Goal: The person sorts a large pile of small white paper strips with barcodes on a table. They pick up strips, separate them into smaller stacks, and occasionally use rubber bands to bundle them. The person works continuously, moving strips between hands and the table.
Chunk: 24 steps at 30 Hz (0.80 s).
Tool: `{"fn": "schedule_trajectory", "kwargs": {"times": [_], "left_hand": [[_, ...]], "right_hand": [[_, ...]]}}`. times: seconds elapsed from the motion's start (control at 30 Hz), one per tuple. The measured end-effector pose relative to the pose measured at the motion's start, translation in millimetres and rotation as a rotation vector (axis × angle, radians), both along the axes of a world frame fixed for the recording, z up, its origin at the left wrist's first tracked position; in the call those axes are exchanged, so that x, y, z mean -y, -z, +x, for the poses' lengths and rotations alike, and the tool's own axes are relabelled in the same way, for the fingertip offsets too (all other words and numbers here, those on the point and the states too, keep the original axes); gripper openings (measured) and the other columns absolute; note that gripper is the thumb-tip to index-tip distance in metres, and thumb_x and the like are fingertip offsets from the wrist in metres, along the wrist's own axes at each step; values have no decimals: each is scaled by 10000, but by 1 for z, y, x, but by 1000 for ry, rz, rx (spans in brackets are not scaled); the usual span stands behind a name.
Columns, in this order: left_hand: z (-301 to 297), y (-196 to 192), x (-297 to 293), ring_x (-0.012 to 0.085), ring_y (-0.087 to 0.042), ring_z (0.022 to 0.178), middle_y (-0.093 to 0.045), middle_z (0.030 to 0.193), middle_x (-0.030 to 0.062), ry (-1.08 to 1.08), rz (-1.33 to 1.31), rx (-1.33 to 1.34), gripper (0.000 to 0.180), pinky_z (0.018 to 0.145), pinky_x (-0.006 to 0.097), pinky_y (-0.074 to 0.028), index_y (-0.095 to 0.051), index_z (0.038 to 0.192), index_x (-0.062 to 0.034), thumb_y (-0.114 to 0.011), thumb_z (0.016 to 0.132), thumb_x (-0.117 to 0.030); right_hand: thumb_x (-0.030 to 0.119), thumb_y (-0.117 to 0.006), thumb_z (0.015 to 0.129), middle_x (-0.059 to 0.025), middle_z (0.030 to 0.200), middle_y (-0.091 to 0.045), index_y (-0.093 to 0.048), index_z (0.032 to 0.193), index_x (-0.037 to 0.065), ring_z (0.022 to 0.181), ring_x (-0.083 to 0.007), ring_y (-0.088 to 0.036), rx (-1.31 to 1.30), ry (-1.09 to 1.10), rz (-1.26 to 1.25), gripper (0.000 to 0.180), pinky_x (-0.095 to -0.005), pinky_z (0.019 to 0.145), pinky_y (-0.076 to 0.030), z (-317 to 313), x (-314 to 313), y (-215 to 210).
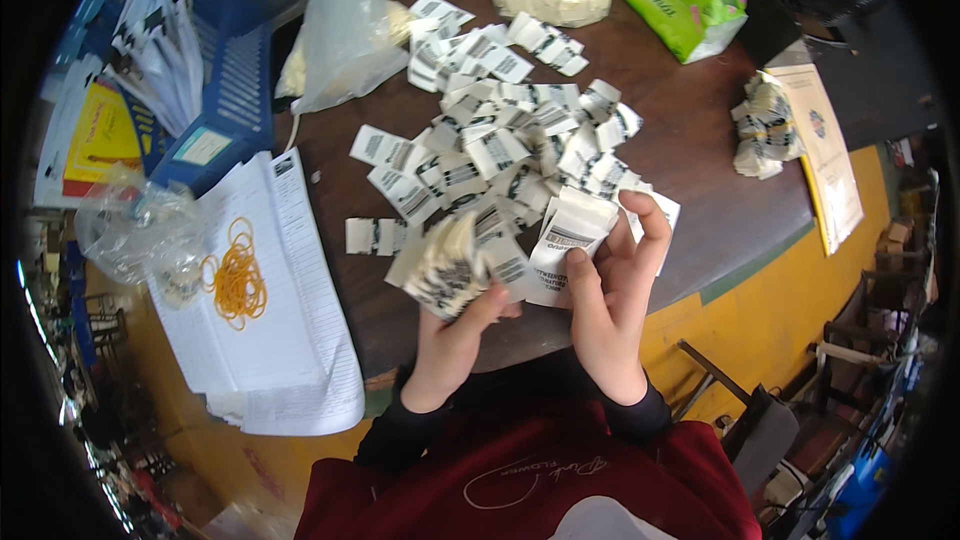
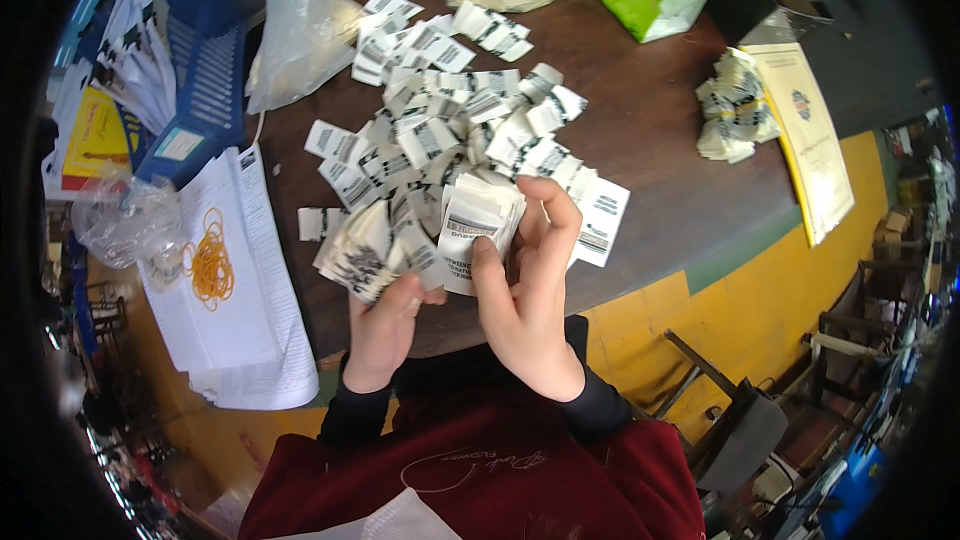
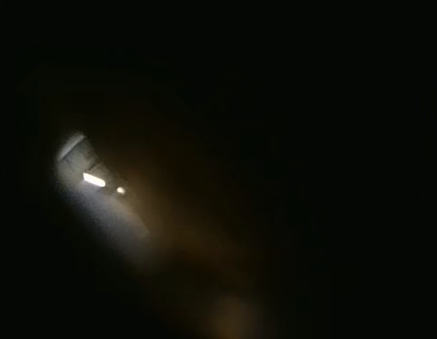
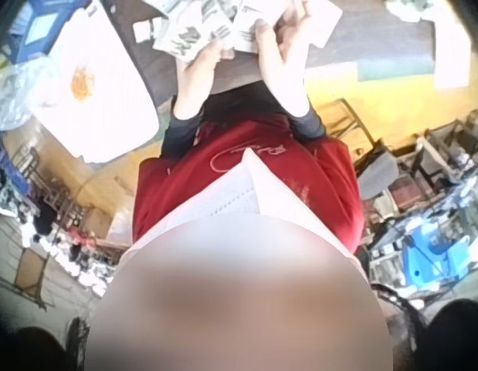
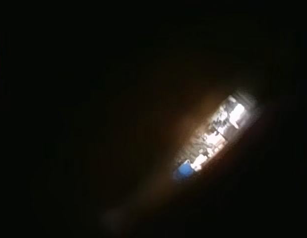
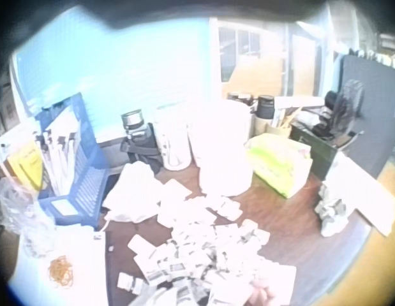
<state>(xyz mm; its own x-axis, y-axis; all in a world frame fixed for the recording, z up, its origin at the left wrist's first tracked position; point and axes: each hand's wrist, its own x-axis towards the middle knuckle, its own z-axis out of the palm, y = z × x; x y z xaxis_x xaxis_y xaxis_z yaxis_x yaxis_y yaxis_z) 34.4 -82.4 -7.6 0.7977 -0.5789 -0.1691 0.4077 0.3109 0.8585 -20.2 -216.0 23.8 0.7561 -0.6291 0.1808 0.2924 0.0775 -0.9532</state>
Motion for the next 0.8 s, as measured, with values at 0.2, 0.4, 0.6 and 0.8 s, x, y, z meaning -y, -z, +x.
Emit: {"fn": "schedule_trajectory", "kwargs": {"times": [0.2, 0.4, 0.6, 0.8], "left_hand": [[1, 5, -3, 147, -539, 863, -602, 1112, 55, -3, -100, -131, 382, 725, 358, -430, -485, 1296, -69, -562, 922, -61], [0, 7, -3, 133, -525, 840, -600, 1107, 44, -57, -93, -148, 388, 719, 345, -425, -485, 1289, -80, -573, 913, -43], [0, 8, -3, 124, -497, 806, -590, 1094, 39, -75, -54, -175, 383, 721, 337, -415, -493, 1292, -69, -572, 918, -63], [5, 4, -2, 110, -475, 806, -544, 981, 15, -5, -61, -144, 343, 725, 325, -407, -494, 1251, -48, -583, 921, -70]], "right_hand": [[-109, -455, 906, -144, 1243, -526, -227, 1414, 49, 1118, -150, -524, -102, -16, -82, 579, -262, 931, -412, -22, 38, -15], [-81, -567, 837, -117, 963, -621, -539, 1198, 22, 765, -186, -626, -718, 396, -891, 376, -297, 649, -474, -65, 128, -48], [-79, -521, 782, -159, 1078, -570, -490, 1305, 23, 981, -320, -556, -921, 118, -1421, 534, -395, 871, -443, -67, 152, -5], [-57, -365, 819, -117, 1245, -548, -421, 1425, 42, 1051, -158, -536, -570, 158, -308, 616, -261, 947, -407, -86, 171, -12]]}}
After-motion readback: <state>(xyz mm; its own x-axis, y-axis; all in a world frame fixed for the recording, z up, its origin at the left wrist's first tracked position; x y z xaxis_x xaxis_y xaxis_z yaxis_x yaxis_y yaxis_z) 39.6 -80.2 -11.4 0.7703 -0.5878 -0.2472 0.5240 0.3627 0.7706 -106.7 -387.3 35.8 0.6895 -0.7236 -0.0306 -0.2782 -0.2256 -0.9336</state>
